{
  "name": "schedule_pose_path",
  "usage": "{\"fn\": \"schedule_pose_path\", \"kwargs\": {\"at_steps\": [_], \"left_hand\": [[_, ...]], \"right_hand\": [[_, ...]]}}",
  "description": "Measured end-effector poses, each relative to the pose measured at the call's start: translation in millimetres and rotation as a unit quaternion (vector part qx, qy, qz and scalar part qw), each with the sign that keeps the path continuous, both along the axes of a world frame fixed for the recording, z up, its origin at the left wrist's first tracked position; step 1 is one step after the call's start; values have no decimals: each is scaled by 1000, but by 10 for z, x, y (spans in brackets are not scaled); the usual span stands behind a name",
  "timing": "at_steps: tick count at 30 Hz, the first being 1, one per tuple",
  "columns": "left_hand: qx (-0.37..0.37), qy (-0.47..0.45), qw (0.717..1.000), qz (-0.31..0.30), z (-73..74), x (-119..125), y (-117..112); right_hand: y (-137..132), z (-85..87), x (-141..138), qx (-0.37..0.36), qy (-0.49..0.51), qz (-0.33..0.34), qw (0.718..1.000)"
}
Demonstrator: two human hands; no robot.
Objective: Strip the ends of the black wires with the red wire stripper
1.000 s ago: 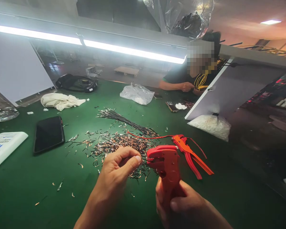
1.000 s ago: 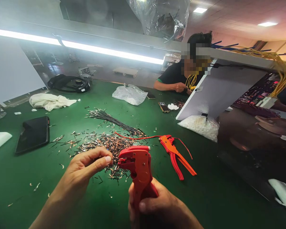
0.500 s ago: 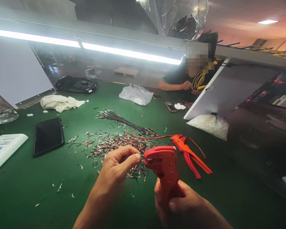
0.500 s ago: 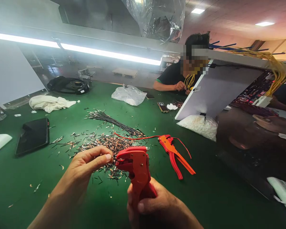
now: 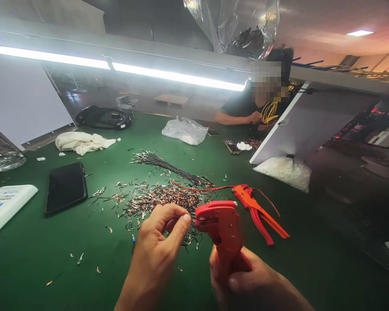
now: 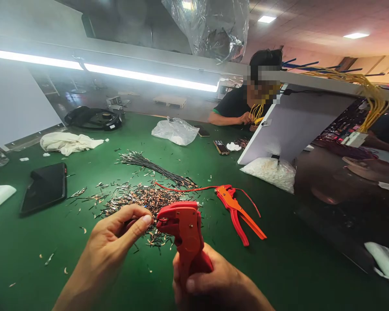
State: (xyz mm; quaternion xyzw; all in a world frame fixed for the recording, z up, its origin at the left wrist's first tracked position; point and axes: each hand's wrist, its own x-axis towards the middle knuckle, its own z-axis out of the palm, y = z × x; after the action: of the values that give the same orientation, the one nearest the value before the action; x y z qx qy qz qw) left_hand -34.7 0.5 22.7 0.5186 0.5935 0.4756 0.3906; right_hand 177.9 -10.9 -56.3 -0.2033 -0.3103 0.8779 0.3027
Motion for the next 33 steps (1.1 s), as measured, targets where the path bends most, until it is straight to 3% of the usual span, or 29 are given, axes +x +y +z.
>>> {"fn": "schedule_pose_path", "kwargs": {"at_steps": [4, 9, 13, 21, 26, 33], "left_hand": [[-38, 10, 999, -23, 51, 15, -19], [-38, -8, 997, -60, 5, -53, 0], [-61, -20, 994, -93, -3, -90, 72], [-109, 0, 988, -112, 203, -63, 134], [-97, 24, 990, -102, 215, -57, 134], [-116, 45, 984, -125, 251, -54, 137]], "right_hand": [[20, -23, 8, 10, 2, 3, 1000], [17, -46, 7, 12, 33, 22, 999], [-1, -4, -6, -4, 2, 21, 1000], [-10, -2, -34, 6, 8, 7, 1000], [42, -25, -47, 23, 10, 38, 999], [75, 142, 43, 39, -135, 49, 989]]}}
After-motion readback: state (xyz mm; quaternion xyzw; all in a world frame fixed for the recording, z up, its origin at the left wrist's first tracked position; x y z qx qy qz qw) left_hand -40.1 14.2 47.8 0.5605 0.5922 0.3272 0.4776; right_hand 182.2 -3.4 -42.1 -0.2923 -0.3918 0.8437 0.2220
